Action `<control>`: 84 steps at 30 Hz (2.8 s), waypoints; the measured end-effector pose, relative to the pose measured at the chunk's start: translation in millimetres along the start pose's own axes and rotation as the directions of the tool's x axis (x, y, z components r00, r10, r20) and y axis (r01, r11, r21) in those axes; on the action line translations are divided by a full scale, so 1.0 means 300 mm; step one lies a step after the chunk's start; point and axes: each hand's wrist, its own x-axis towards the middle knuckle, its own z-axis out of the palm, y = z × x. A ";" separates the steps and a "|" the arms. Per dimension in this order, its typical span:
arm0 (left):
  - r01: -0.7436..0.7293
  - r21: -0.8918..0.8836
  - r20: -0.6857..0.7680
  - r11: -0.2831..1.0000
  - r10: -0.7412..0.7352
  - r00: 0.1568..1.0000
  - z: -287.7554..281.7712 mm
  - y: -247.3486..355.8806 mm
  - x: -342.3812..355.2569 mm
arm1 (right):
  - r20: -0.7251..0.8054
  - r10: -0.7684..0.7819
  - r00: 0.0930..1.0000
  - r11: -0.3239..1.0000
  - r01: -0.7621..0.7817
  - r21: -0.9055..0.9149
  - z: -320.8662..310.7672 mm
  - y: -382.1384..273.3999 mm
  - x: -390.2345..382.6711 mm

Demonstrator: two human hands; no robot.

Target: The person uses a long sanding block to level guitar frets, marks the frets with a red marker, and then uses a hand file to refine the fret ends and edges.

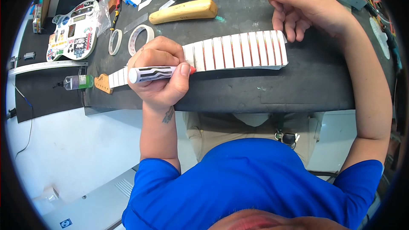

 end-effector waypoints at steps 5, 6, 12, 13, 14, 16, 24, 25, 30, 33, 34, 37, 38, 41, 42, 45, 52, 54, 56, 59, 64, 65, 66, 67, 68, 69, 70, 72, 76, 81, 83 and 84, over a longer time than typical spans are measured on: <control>-0.019 0.017 0.034 1.000 0.018 0.999 -0.002 -0.005 0.004 | 0.117 0.128 0.985 0.990 -0.134 0.043 -0.027 -0.025 0.002; -0.015 0.015 0.032 1.000 0.014 0.999 -0.003 -0.004 0.003 | 0.116 0.129 0.985 0.990 -0.135 0.046 -0.029 -0.023 0.001; 0.084 0.059 -0.063 0.995 -0.080 0.995 0.018 -0.001 0.002 | 0.157 0.082 0.984 0.992 -0.097 0.086 -0.032 -0.012 0.004; 0.132 0.053 -0.080 0.990 -0.128 0.989 0.023 0.007 0.002 | 0.144 0.101 0.984 0.991 -0.113 0.074 -0.030 -0.013 0.008; 0.132 0.057 -0.078 0.990 -0.128 0.989 0.023 0.001 0.006 | 0.131 0.120 0.984 0.990 -0.129 0.063 -0.029 -0.012 0.011; 0.140 0.110 -0.102 0.984 -0.129 0.986 0.024 -0.018 0.020 | 0.152 0.074 0.986 0.994 -0.086 0.074 -0.034 -0.001 0.016; 0.367 0.029 -0.302 0.930 -0.342 0.890 0.039 0.006 0.061 | 0.138 0.092 0.986 0.992 -0.103 0.069 -0.028 -0.008 0.017; 0.376 -0.040 -0.319 0.926 -0.369 0.873 0.034 0.020 0.064 | 0.136 0.093 0.986 0.992 -0.102 0.068 -0.026 -0.009 0.014; 0.243 -0.089 -0.165 0.966 -0.255 0.953 -0.049 -0.016 -0.001 | 0.159 0.112 0.981 0.991 -0.122 0.054 -0.023 -0.013 0.015; 0.122 -0.090 -0.105 0.988 -0.131 0.986 -0.045 -0.010 -0.022 | 0.107 0.138 0.985 0.990 -0.141 0.025 -0.010 -0.040 0.001; 0.122 -0.090 -0.109 0.988 -0.132 0.985 -0.040 -0.005 -0.016 | 0.109 0.139 0.984 0.990 -0.142 0.021 -0.015 -0.037 -0.001; 0.098 -0.051 -0.022 0.994 -0.099 0.995 -0.046 -0.002 -0.015 | 0.135 0.119 0.984 0.990 -0.128 0.065 -0.015 -0.018 -0.005; 0.098 -0.052 -0.025 0.994 -0.100 0.995 -0.045 -0.005 -0.013 | 0.059 0.050 0.997 0.999 -0.051 0.015 0.001 0.000 -0.004; 0.046 -0.034 0.007 0.998 -0.046 0.999 -0.049 -0.014 -0.001 | -0.024 -0.021 0.999 0.999 0.020 -0.042 0.018 0.007 -0.005; 0.026 -0.014 0.039 1.000 -0.025 0.999 -0.053 -0.017 0.001 | -0.036 -0.020 0.999 0.999 0.019 -0.044 0.020 0.007 -0.004; 0.041 0.010 0.018 0.999 -0.041 0.999 -0.045 -0.017 -0.001 | -0.023 -0.026 0.999 0.999 0.026 -0.037 0.016 0.009 -0.004; 0.187 0.077 -0.113 0.979 -0.178 0.978 -0.015 -0.024 0.026 | -0.021 -0.020 1.000 1.000 0.020 -0.016 0.014 0.008 -0.006; 0.300 0.087 -0.183 0.950 -0.281 0.942 0.006 -0.022 0.042 | -0.007 -0.021 1.000 1.000 0.021 0.000 0.015 0.006 -0.006; 0.320 0.052 -0.198 0.946 -0.304 0.932 0.010 -0.018 0.049 | 0.005 -0.025 1.000 1.000 0.025 -0.002 0.008 0.008 -0.003; 0.333 -0.024 -0.287 0.943 -0.326 0.901 -0.014 -0.007 0.042 | 0.026 -0.025 0.999 1.000 0.025 0.007 0.003 0.013 -0.002; 0.258 -0.006 -0.165 0.966 -0.255 0.953 -0.104 -0.021 -0.029 | 0.037 -0.013 0.999 1.000 0.013 0.010 0.016 0.005 -0.001; 0.219 -0.056 -0.159 0.974 -0.225 0.961 -0.105 -0.017 -0.042 | 0.013 0.000 1.000 1.000 -0.001 0.023 0.022 -0.001 -0.005; 0.180 -0.105 -0.155 0.978 -0.195 0.969 -0.104 -0.015 -0.051 | -0.009 0.015 1.000 0.999 -0.014 0.036 0.024 -0.005 -0.005; 0.180 -0.141 -0.152 0.974 -0.201 0.968 -0.092 -0.010 -0.044 | -0.004 0.011 1.000 0.999 -0.011 0.034 0.016 -0.001 -0.004; 0.182 -0.136 -0.159 0.974 -0.203 0.966 -0.097 -0.010 -0.046 | 0.004 0.009 1.000 0.999 -0.009 0.031 0.015 0.005 -0.002; 0.169 -0.130 -0.118 0.977 -0.184 0.976 -0.103 -0.009 -0.049 | -0.008 -0.002 1.000 1.000 0.002 0.026 0.016 0.012 -0.002; 0.154 -0.131 -0.075 0.979 -0.165 0.983 -0.102 -0.013 -0.048 | -0.025 -0.010 1.000 1.000 0.010 0.020 0.012 0.020 -0.002; 0.127 -0.126 -0.057 0.984 -0.135 0.989 -0.101 -0.015 -0.031 | -0.006 -0.022 1.000 0.999 0.022 0.023 0.000 0.030 0.007; 0.073 -0.042 0.012 0.996 -0.073 0.997 -0.112 -0.025 -0.026 | -0.013 -0.023 1.000 0.999 0.023 0.024 0.001 0.028 0.007; 0.129 -0.010 -0.058 0.992 -0.129 0.990 -0.092 -0.015 -0.025 | -0.030 -0.033 0.999 0.999 0.034 0.020 0.019 0.007 0.005; 0.172 0.087 -0.128 0.981 -0.160 0.979 -0.085 -0.025 -0.016 | -0.003 0.002 1.000 1.000 -0.002 0.031 0.017 -0.004 0.007; 0.171 0.089 -0.123 0.981 -0.160 0.979 -0.075 -0.023 -0.009 | -0.004 0.001 1.000 0.999 -0.001 0.036 0.017 -0.005 0.010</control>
